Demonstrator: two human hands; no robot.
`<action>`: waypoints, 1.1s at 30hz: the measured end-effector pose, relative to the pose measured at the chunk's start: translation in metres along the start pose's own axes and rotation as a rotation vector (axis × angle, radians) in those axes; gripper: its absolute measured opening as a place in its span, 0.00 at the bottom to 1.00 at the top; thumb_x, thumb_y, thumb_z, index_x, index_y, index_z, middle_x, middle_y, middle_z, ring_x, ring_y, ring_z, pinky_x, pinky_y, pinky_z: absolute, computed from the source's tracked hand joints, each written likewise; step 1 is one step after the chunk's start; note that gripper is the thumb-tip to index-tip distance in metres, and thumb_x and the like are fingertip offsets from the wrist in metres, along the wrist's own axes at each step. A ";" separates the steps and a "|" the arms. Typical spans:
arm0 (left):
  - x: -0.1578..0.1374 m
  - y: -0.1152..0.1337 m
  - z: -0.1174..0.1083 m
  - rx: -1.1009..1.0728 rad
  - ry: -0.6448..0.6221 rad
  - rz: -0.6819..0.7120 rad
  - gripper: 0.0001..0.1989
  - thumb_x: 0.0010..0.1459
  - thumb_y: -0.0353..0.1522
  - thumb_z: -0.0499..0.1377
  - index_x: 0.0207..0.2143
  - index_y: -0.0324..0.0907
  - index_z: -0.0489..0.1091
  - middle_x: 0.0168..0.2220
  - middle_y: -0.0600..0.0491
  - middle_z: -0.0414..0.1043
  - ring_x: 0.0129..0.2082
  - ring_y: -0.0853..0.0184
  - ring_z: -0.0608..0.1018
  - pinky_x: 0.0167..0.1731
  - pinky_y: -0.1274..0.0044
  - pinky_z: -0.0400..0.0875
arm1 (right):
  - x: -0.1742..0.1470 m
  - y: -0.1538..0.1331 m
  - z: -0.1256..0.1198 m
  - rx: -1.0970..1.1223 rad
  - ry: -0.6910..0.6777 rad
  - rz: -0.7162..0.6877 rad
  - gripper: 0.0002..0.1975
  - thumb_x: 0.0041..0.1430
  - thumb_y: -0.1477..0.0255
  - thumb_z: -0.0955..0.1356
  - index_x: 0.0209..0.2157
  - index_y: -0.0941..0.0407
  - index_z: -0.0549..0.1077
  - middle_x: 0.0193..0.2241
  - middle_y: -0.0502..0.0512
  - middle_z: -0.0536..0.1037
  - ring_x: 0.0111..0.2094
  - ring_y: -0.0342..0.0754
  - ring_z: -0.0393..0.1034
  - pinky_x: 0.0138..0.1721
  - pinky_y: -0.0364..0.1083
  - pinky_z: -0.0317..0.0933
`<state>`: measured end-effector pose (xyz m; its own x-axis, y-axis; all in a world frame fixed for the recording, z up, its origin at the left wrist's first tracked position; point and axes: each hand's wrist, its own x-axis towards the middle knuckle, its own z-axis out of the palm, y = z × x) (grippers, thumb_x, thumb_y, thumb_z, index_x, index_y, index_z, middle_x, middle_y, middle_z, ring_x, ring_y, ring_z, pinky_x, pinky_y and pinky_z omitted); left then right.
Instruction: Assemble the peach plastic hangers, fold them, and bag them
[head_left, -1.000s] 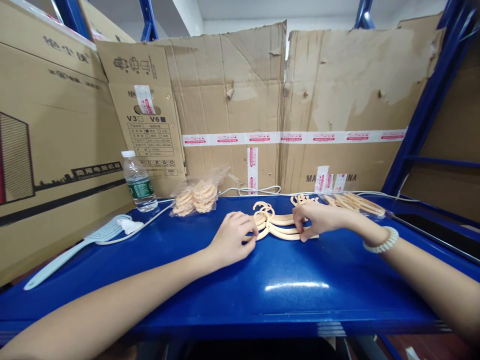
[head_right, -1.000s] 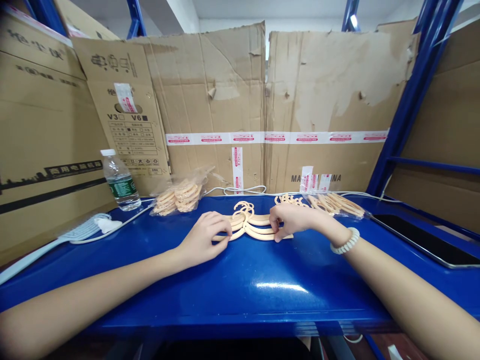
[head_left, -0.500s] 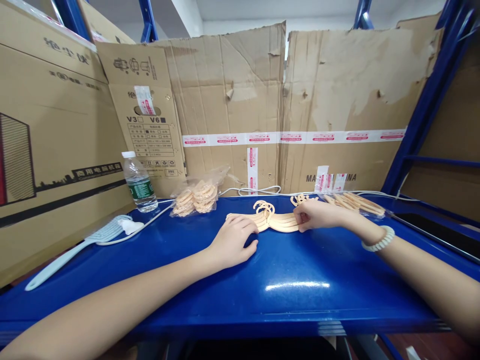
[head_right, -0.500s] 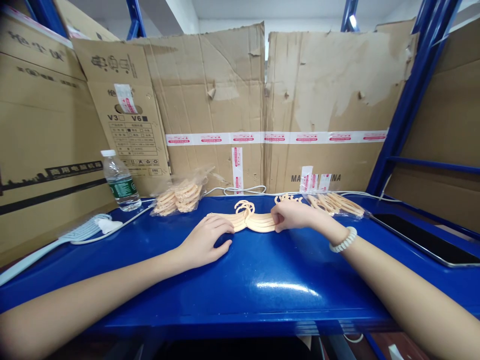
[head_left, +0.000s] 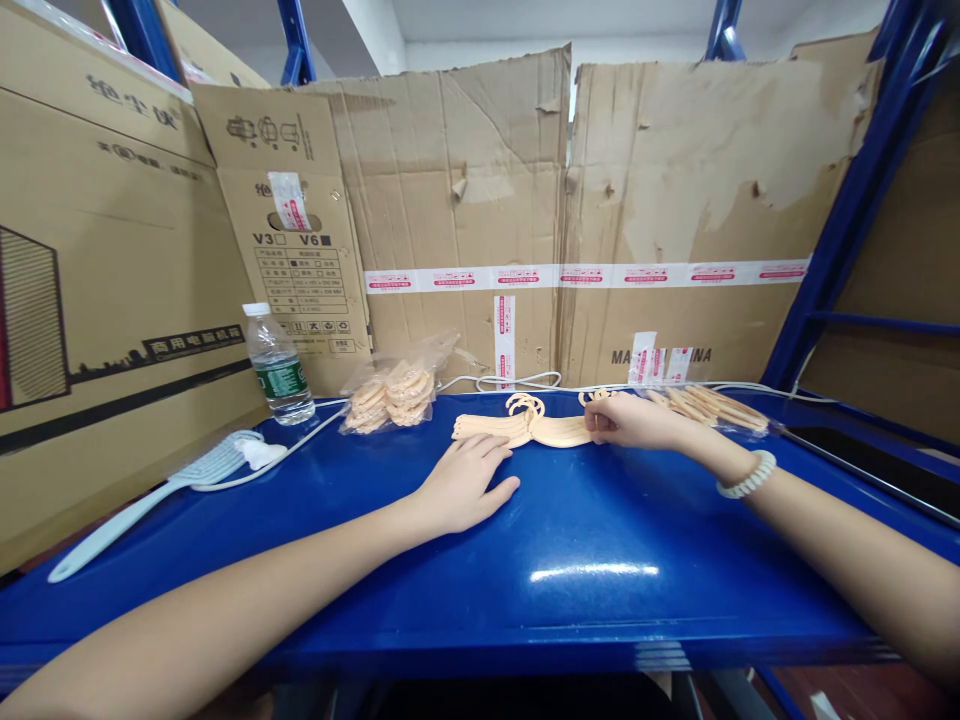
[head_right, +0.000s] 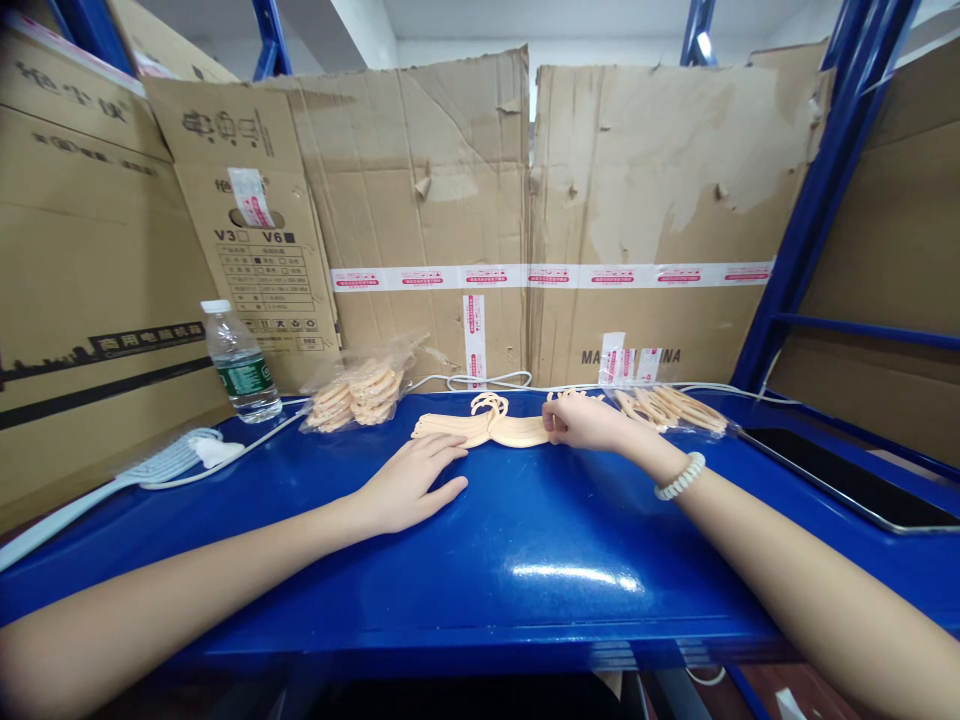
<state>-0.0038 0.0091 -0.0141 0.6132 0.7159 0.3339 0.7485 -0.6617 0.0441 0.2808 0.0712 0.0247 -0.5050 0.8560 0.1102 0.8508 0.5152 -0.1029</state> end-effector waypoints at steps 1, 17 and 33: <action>0.000 0.000 0.000 -0.001 -0.008 -0.009 0.23 0.62 0.42 0.50 0.53 0.38 0.67 0.59 0.45 0.63 0.60 0.56 0.64 0.59 0.63 0.56 | 0.000 0.001 0.000 0.007 0.001 -0.008 0.03 0.49 0.77 0.67 0.29 0.56 0.70 0.25 0.51 0.77 0.27 0.46 0.70 0.26 0.42 0.57; 0.001 -0.003 0.003 -0.084 -0.121 -0.103 0.30 0.63 0.49 0.44 0.59 0.40 0.60 0.65 0.46 0.51 0.65 0.54 0.52 0.62 0.60 0.51 | -0.001 0.011 -0.010 -0.001 -0.001 -0.042 0.09 0.52 0.77 0.64 0.33 0.58 0.75 0.33 0.56 0.80 0.34 0.48 0.73 0.35 0.43 0.64; 0.001 -0.001 0.003 -0.091 -0.089 -0.089 0.29 0.63 0.48 0.46 0.58 0.40 0.61 0.64 0.46 0.52 0.65 0.55 0.54 0.62 0.62 0.49 | 0.003 0.069 -0.007 -0.109 0.132 -0.040 0.22 0.50 0.73 0.65 0.49 0.59 0.72 0.49 0.62 0.75 0.49 0.56 0.69 0.51 0.51 0.63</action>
<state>-0.0033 0.0115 -0.0161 0.5682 0.7870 0.2405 0.7776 -0.6091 0.1561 0.3394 0.1091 0.0247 -0.5212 0.8186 0.2414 0.8449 0.5347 0.0110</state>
